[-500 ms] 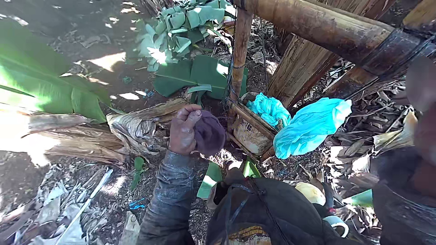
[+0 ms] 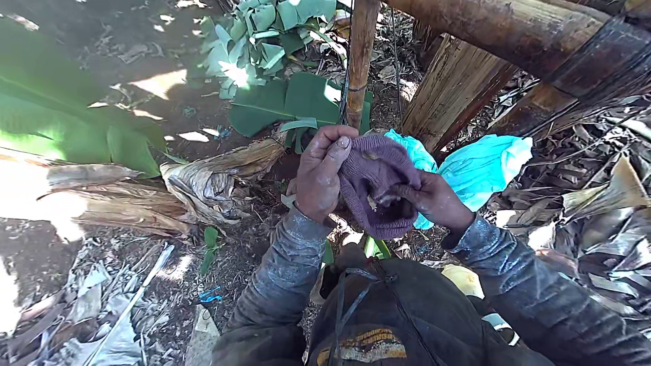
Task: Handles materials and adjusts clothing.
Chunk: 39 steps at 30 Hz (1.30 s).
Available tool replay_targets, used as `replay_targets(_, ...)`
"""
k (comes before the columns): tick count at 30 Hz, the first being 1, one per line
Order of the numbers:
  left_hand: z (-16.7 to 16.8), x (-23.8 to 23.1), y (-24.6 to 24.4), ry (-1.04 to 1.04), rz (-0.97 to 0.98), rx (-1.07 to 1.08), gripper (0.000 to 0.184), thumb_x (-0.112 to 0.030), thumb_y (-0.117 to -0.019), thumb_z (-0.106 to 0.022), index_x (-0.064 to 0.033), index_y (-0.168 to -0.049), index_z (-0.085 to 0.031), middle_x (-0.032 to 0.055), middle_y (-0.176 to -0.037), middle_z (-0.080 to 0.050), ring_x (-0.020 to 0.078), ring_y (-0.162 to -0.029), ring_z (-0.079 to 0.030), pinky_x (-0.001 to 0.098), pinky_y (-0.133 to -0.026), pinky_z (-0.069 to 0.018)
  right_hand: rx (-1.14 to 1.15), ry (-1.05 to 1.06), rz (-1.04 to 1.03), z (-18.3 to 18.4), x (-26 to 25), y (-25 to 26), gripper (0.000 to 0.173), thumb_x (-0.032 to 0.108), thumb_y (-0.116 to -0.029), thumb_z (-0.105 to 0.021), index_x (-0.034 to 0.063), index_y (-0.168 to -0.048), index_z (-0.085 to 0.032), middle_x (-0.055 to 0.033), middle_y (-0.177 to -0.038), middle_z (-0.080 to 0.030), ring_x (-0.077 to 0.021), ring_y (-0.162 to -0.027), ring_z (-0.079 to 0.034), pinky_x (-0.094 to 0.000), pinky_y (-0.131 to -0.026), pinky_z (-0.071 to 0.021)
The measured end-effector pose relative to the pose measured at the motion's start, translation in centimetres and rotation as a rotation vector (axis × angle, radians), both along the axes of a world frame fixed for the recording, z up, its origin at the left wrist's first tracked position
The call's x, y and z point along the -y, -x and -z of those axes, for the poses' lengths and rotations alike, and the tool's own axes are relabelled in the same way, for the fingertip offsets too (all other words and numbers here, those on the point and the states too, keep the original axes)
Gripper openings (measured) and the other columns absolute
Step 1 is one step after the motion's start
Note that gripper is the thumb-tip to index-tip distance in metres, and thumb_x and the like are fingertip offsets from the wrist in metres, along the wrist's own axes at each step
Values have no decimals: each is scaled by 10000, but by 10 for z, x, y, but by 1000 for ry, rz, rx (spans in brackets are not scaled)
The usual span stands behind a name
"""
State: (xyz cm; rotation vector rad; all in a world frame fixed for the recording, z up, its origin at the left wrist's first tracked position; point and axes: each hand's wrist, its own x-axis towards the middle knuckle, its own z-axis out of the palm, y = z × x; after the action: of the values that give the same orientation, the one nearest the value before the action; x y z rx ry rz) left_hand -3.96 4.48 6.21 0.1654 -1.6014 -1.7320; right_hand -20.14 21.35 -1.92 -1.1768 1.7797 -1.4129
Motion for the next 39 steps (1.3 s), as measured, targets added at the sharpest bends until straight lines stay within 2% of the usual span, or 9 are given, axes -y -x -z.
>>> replay_targets(2, 25, -14, -2, 118, -72, 246, 249, -210, -1030, -544, -151, -1260, -621, -34, -1095, -665, 47, -912, -644, 260, -792, -572, 147, 80, 106, -8, -5, -3, 160, 154, -990, -667, 120, -1144, -694, -10, -938, -740, -98, -781, -705, -297, -695, -613)
replay_targets(7, 134, -67, 4, 207, 57, 657, 1212, -344, -602, -995, -188, -1589, -309, 91, -1463, -540, 179, -1258, -602, 440, -1040, -556, 345, 69, 207, -5, -6, -20, 337, 264, -993, -656, 146, -1300, -579, -55, -1043, -697, -169, -870, -695, -377, -729, -616)
replay_targets(12, 176, -62, -10, 247, 114, 854, 489, -287, -924, -727, -20, -1316, -609, 101, -1094, -726, 150, -1021, -698, 381, -969, -569, 118, -48, 111, 16, -17, -29, 556, 283, -866, -817, 147, -1359, -600, -35, -1137, -718, -142, -888, -723, -367, -798, -643)
replay_targets(16, 173, -26, -28, 451, 284, 942, 349, -285, -926, -709, -55, -1187, -687, 92, -1086, -734, 177, -1048, -693, 437, -998, -544, -3, -186, -4, 34, -29, -11, 956, 384, -731, -920, 258, -1537, -422, -64, -1476, -496, -180, -1024, -668, -389, -806, -611)
replay_targets(21, 153, -21, -19, 211, 460, 798, 359, -203, -867, -763, -63, -1189, -687, 27, -1048, -743, 85, -987, -697, 343, -931, -578, 213, -302, -220, 73, -23, -37, 937, 390, -756, -904, 198, -1533, -418, -64, -1312, -649, -143, -1111, -676, -373, -967, -591)
replay_targets(26, 158, -4, -21, 73, 530, 669, 412, -152, -873, -775, -19, -1242, -650, 52, -1089, -742, 102, -1016, -703, 337, -957, -580, 214, -292, -159, 67, -17, -20, 815, 375, -780, -886, 237, -1485, -501, -37, -1126, -684, -131, -835, -678, -341, -765, -605)
replay_targets(32, 138, 3, -15, 245, 677, 692, 494, -219, -880, -761, -18, -1307, -614, 80, -1150, -719, 101, -1082, -673, 356, -1000, -548, 308, -169, -44, 56, -11, 3, 1018, 664, -700, -828, 178, -1511, -450, -52, -1387, -592, -178, -1105, -659, -368, -894, -592)
replay_targets(36, 116, 4, -5, 113, 341, 737, 524, -99, -834, -785, -45, -1317, -590, 112, -1091, -710, 160, -952, -701, 402, -860, -602, 447, -193, -91, 51, -1, -15, 469, 371, -901, -757, 113, -1272, -634, -24, -1049, -732, -111, -917, -708, -321, -822, -614)
replay_targets(39, 110, 6, -4, 25, 195, 627, 791, -109, -786, -786, -117, -1494, -432, 98, -1349, -605, 170, -1117, -648, 377, -922, -580, 489, -243, 84, 31, 20, -21, 288, 221, -958, -681, 110, -1219, -631, -17, -997, -717, -106, -859, -702, -326, -770, -616)
